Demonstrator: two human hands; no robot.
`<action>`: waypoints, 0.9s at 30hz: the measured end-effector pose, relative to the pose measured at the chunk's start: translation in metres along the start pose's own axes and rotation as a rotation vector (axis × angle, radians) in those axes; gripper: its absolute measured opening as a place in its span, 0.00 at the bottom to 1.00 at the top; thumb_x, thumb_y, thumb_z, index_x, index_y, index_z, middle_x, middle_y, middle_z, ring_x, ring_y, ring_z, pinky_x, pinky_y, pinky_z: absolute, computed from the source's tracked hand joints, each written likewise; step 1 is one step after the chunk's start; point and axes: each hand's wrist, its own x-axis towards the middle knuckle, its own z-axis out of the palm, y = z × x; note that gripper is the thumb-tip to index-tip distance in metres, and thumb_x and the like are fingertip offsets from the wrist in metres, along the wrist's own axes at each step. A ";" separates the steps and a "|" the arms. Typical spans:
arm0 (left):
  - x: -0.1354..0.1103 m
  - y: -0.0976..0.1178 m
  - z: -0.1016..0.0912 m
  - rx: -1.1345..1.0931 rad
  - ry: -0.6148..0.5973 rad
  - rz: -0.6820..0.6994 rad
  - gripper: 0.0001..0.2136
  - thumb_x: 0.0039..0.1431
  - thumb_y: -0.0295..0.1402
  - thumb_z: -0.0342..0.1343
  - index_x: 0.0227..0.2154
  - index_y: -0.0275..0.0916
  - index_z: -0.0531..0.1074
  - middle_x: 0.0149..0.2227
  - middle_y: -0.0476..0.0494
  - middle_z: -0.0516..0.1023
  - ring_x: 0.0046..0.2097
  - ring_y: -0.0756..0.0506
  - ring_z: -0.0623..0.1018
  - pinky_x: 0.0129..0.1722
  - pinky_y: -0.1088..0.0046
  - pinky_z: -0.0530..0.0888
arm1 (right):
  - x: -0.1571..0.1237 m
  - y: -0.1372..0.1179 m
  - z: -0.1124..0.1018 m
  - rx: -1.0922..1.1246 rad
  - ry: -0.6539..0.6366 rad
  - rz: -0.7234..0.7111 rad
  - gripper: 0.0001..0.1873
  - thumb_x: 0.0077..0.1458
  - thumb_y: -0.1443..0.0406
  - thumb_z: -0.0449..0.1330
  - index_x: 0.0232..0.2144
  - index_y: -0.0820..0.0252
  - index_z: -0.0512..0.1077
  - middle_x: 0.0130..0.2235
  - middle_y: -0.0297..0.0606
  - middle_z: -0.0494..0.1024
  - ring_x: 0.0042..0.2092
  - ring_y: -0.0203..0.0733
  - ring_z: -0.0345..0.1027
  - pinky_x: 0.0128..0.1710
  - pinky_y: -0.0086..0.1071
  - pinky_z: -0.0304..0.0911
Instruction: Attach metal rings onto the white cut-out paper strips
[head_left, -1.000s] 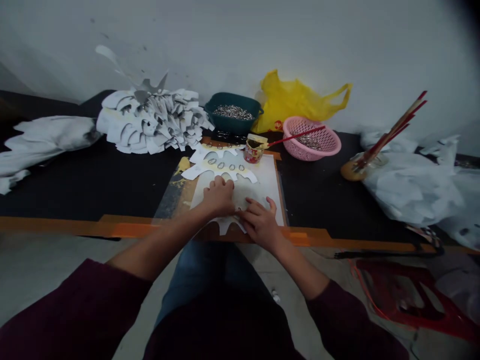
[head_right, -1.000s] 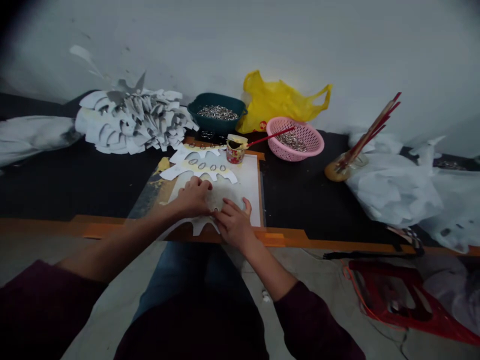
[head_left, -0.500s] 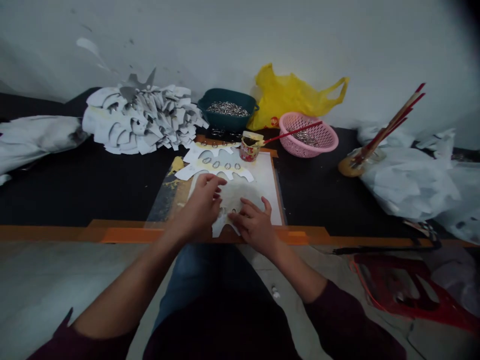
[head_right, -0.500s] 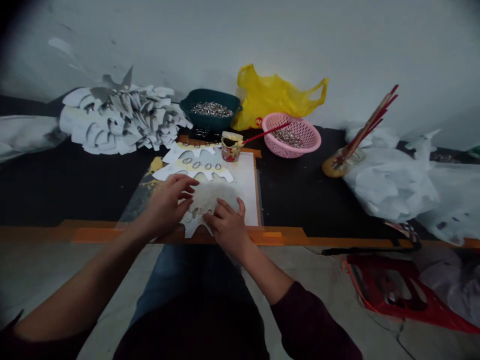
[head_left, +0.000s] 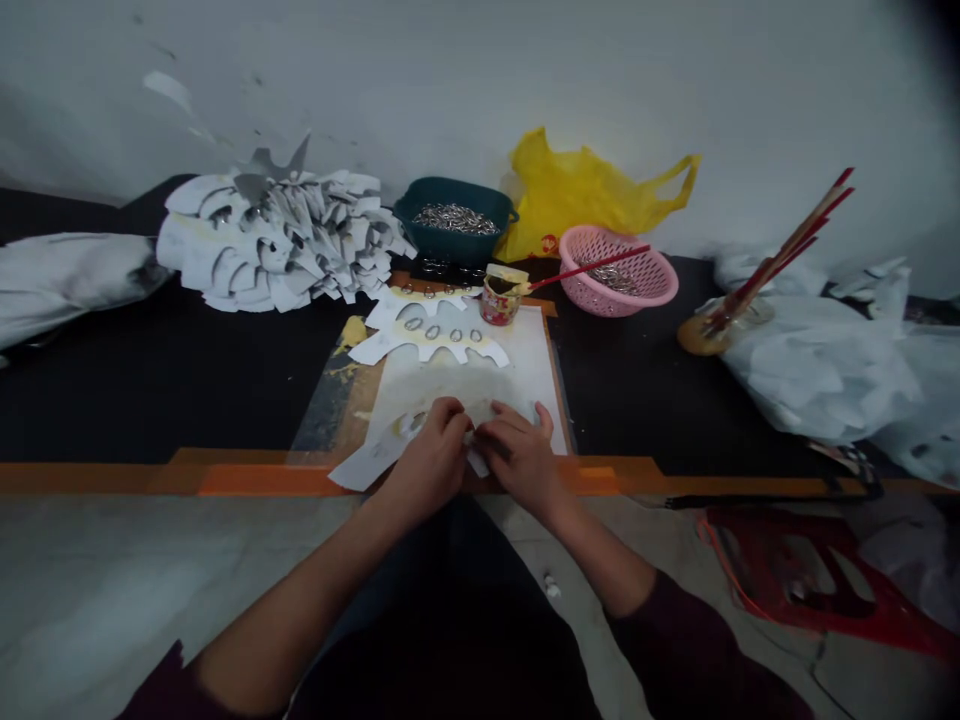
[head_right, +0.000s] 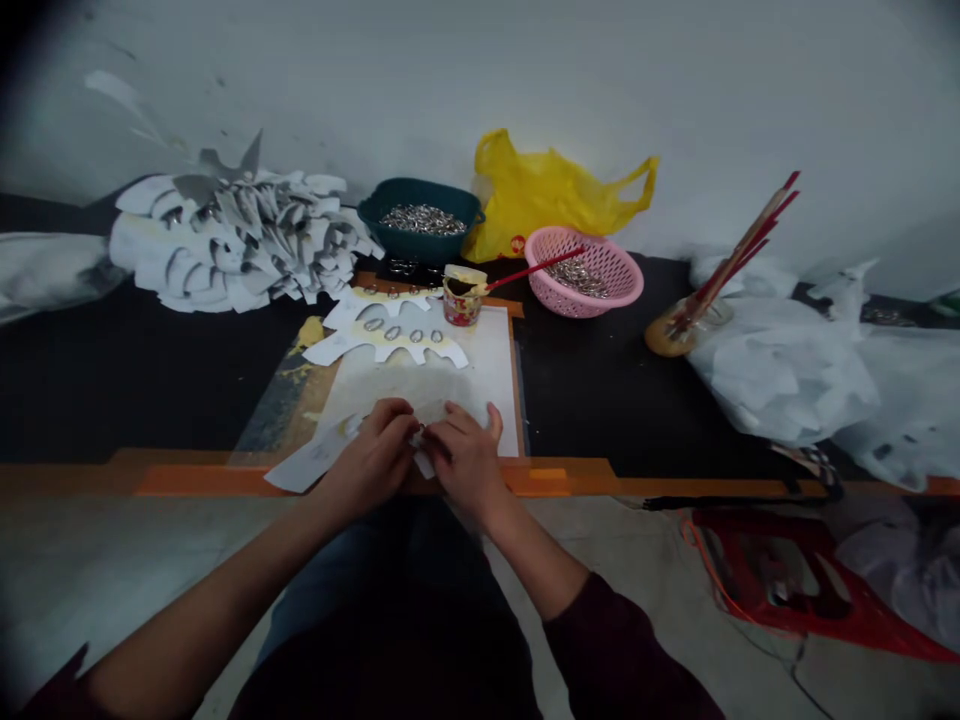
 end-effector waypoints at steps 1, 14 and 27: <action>0.000 -0.001 0.000 0.011 -0.010 0.016 0.12 0.49 0.18 0.45 0.35 0.36 0.64 0.42 0.39 0.63 0.44 0.44 0.68 0.45 0.64 0.71 | 0.000 0.000 0.000 -0.010 0.006 -0.003 0.05 0.54 0.68 0.54 0.33 0.54 0.69 0.37 0.33 0.76 0.55 0.43 0.61 0.56 0.48 0.28; -0.007 -0.010 0.012 0.030 0.032 -0.015 0.10 0.56 0.20 0.40 0.35 0.35 0.64 0.42 0.39 0.65 0.43 0.46 0.69 0.43 0.66 0.71 | 0.001 -0.002 0.012 -0.064 0.069 -0.075 0.11 0.57 0.73 0.48 0.31 0.57 0.68 0.35 0.34 0.76 0.52 0.39 0.64 0.58 0.45 0.28; -0.009 -0.006 0.012 0.059 0.013 0.043 0.10 0.56 0.19 0.40 0.38 0.34 0.63 0.44 0.37 0.64 0.44 0.45 0.68 0.45 0.64 0.70 | 0.001 0.000 0.010 -0.065 0.074 -0.090 0.11 0.57 0.72 0.48 0.29 0.58 0.68 0.32 0.33 0.77 0.52 0.40 0.65 0.58 0.45 0.32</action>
